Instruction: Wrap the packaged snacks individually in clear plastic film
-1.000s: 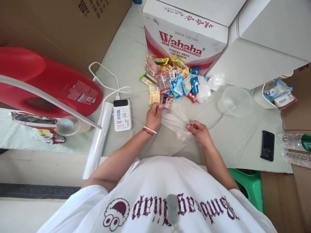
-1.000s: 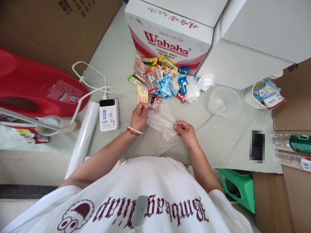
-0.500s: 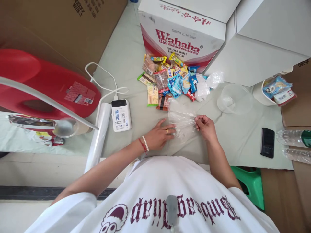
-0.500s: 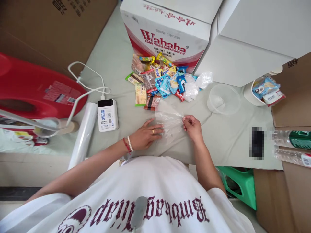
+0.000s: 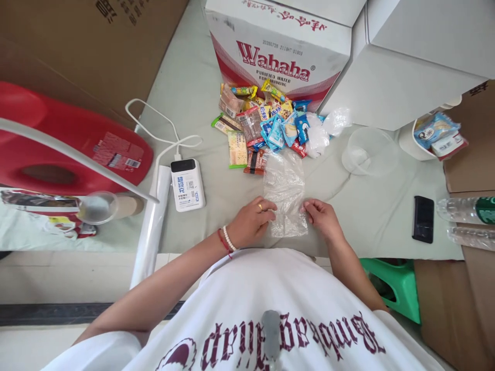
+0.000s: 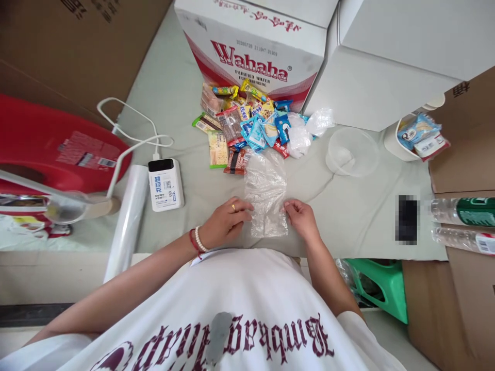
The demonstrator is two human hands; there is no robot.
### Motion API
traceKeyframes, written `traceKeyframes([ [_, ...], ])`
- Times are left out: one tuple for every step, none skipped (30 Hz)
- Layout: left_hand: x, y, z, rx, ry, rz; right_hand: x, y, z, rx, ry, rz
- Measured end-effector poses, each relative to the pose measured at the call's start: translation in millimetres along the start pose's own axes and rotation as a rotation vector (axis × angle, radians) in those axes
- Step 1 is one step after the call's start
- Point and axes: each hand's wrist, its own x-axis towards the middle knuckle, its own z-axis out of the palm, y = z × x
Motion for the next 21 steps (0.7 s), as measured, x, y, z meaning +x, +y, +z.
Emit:
traceKeyframes([
  [6.6, 2.7, 3.8, -0.086, 0.015, -0.031, -0.4, -0.1, 1.6, 0.064, 0.000, 0.024],
  [13.6, 4.8, 7.8, -0.166, 0.032, -0.081, -0.3, -0.6, 2.6, 0.122, 0.008, 0.049],
  [21.0, 6.2, 12.2, -0.235, 0.055, -0.144, 0.1, -1.1, 3.3, 0.163, 0.018, 0.068],
  [28.5, 7.2, 16.8, -0.291, 0.080, -0.218, 0.6, -1.5, 3.7, 0.185, 0.025, 0.073],
  [36.1, 7.9, 21.7, -0.331, 0.107, -0.300, 1.0, -1.7, 4.2, 0.191, 0.029, 0.065],
  [43.8, 8.6, 26.6, -0.355, 0.130, -0.387, 1.4, -1.6, 4.7, 0.188, 0.035, 0.047],
  [51.4, 9.4, 31.6, -0.367, 0.143, -0.471, 1.7, -1.0, 5.5, 0.180, 0.040, 0.025],
  [59.0, 10.5, 36.6, -0.370, 0.144, -0.544, 2.0, -0.2, 6.4, 0.169, 0.042, 0.003],
  [66.5, 11.7, 41.4, -0.367, 0.131, -0.600, 2.1, 0.8, 7.6, 0.157, 0.043, -0.014],
  [73.8, 12.9, 46.1, -0.359, 0.104, -0.640, 2.3, 1.9, 8.8, 0.144, 0.043, -0.025],
  [80.6, 14.0, 50.6, -0.347, 0.070, -0.666, 2.5, 3.0, 9.9, 0.133, 0.043, -0.035],
  [86.7, 14.7, 54.9, -0.337, 0.036, -0.686, 2.6, 4.0, 11.0, 0.125, 0.042, -0.044],
  [92.0, 14.9, 58.9, -0.336, 0.006, -0.703, 2.7, 4.9, 11.9, 0.121, 0.040, -0.053],
  [96.1, 14.5, 62.7, -0.352, -0.018, -0.716, 2.6, 5.7, 12.5, 0.121, 0.035, -0.060],
  [99.0, 13.7, 66.0, -0.394, -0.028, -0.728, 2.3, 6.3, 13.0, 0.123, 0.029, -0.066],
  [100.5, 12.4, 68.9, -0.453, -0.029, -0.737, 1.9, 6.7, 13.2, 0.127, 0.023, -0.069],
  [100.8, 10.9, 71.1, -0.515, -0.022, -0.742, 1.3, 6.7, 13.3, 0.130, 0.018, -0.067],
  [100.0, 9.4, 72.8, -0.577, -0.013, -0.747, 0.6, 6.4, 13.3, 0.135, 0.018, -0.062],
  [98.2, 8.1, 73.8, -0.633, 0.000, -0.755, -0.1, 5.8, 13.4, 0.143, 0.024, -0.056],
  [95.7, 7.0, 74.2, -0.681, 0.017, -0.767, -0.7, 4.7, 13.5, 0.155, 0.031, -0.051],
  [92.9, 6.3, 74.2, -0.721, 0.035, -0.776, -1.1, 3.3, 13.7, 0.172, 0.037, -0.043],
])
